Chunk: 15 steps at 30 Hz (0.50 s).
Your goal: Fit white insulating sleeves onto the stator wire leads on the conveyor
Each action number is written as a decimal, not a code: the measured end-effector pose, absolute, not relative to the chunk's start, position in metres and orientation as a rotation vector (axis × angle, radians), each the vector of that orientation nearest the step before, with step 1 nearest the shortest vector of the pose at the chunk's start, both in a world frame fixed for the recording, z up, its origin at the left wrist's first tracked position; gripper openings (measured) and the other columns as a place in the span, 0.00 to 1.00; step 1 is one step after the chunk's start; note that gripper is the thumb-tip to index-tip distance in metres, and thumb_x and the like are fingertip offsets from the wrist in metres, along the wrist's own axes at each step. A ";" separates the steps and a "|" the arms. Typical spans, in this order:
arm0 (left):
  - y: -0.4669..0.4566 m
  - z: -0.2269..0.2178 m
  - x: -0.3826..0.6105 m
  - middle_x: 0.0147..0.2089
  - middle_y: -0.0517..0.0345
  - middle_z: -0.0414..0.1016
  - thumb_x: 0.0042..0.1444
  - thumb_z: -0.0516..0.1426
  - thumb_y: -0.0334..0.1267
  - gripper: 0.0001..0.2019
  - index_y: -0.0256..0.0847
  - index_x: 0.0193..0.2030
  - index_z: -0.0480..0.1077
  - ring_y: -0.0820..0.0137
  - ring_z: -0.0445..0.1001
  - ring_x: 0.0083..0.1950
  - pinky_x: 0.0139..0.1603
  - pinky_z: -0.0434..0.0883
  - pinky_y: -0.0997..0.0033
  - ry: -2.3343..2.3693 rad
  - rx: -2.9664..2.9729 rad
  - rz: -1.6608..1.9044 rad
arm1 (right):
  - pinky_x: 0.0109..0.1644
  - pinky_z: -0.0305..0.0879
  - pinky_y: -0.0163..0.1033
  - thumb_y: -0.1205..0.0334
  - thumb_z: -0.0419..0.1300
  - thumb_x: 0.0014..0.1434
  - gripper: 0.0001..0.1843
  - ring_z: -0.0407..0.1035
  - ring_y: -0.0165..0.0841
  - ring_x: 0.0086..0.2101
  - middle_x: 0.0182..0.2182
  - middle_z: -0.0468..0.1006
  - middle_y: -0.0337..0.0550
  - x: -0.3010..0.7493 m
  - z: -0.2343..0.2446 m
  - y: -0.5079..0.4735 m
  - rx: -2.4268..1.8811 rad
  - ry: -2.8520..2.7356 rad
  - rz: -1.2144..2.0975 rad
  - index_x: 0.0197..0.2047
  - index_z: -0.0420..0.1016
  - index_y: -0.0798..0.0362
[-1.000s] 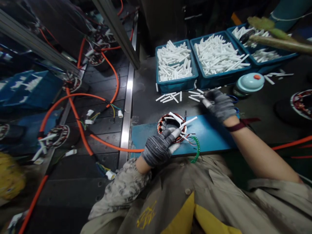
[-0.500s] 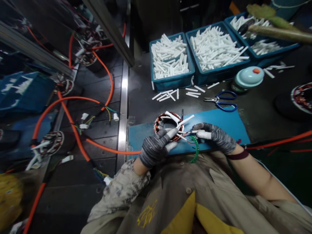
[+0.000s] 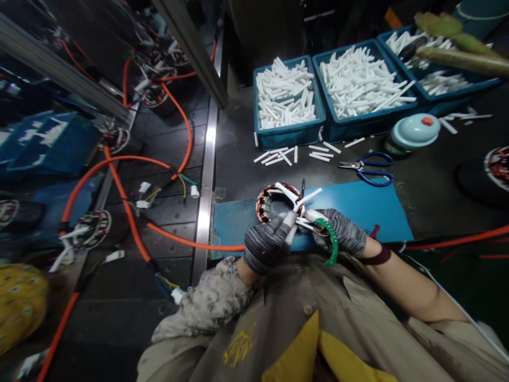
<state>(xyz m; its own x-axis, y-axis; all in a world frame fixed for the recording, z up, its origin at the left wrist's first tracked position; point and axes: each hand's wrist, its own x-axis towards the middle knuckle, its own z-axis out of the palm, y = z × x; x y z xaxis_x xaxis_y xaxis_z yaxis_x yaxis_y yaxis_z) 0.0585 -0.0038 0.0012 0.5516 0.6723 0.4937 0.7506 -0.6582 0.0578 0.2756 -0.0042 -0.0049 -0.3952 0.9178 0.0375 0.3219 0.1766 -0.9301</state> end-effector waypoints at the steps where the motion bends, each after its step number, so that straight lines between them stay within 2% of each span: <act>1: -0.004 0.006 0.057 0.44 0.50 0.86 0.68 0.58 0.39 0.13 0.44 0.54 0.81 0.65 0.81 0.32 0.30 0.69 0.68 -1.187 -2.630 -0.680 | 0.36 0.75 0.41 0.42 0.55 0.67 0.22 0.74 0.35 0.26 0.25 0.81 0.40 0.276 -0.007 -0.005 -1.176 -1.797 1.247 0.36 0.81 0.50; 4: 0.000 0.021 0.050 0.52 0.48 0.85 0.68 0.58 0.44 0.17 0.44 0.60 0.78 0.60 0.82 0.37 0.36 0.73 0.63 -1.185 -2.654 -0.455 | 0.40 0.77 0.42 0.41 0.49 0.72 0.26 0.77 0.35 0.29 0.29 0.83 0.41 0.284 -0.013 -0.014 -1.326 -1.457 1.365 0.41 0.81 0.49; 6: 0.007 0.023 0.045 0.61 0.44 0.80 0.64 0.61 0.52 0.26 0.43 0.65 0.73 0.52 0.82 0.50 0.48 0.75 0.53 -1.248 -2.698 -0.365 | 0.45 0.77 0.45 0.36 0.52 0.69 0.26 0.80 0.37 0.34 0.35 0.85 0.44 0.294 -0.019 -0.018 -1.402 -1.154 1.292 0.46 0.80 0.49; 8: 0.015 0.016 0.042 0.62 0.43 0.78 0.58 0.65 0.55 0.32 0.40 0.64 0.73 0.47 0.78 0.60 0.61 0.73 0.43 -1.249 -2.817 -0.377 | 0.43 0.78 0.48 0.34 0.56 0.66 0.27 0.80 0.38 0.34 0.37 0.85 0.46 0.305 -0.027 -0.021 -1.438 -0.954 1.183 0.47 0.79 0.50; 11: 0.023 -0.002 0.044 0.54 0.45 0.83 0.58 0.67 0.47 0.23 0.37 0.56 0.77 0.50 0.79 0.60 0.68 0.70 0.43 -1.185 -2.998 -0.436 | 0.38 0.77 0.47 0.36 0.60 0.64 0.25 0.79 0.38 0.31 0.34 0.85 0.45 0.312 -0.040 -0.024 -1.550 -0.856 1.106 0.45 0.80 0.49; 13: 0.021 -0.008 0.047 0.51 0.47 0.84 0.60 0.65 0.43 0.17 0.38 0.53 0.78 0.53 0.80 0.58 0.69 0.72 0.47 -1.225 -3.001 -0.456 | 0.40 0.77 0.48 0.37 0.62 0.63 0.23 0.79 0.39 0.33 0.36 0.85 0.45 0.312 -0.047 -0.028 -1.633 -0.892 1.050 0.46 0.80 0.48; 15: 0.015 -0.007 0.047 0.50 0.48 0.84 0.61 0.64 0.45 0.15 0.40 0.51 0.79 0.54 0.81 0.56 0.66 0.75 0.49 -1.286 -2.944 -0.465 | 0.46 0.77 0.53 0.38 0.63 0.62 0.22 0.80 0.42 0.36 0.39 0.86 0.45 0.311 -0.052 -0.031 -1.690 -0.932 1.003 0.47 0.81 0.46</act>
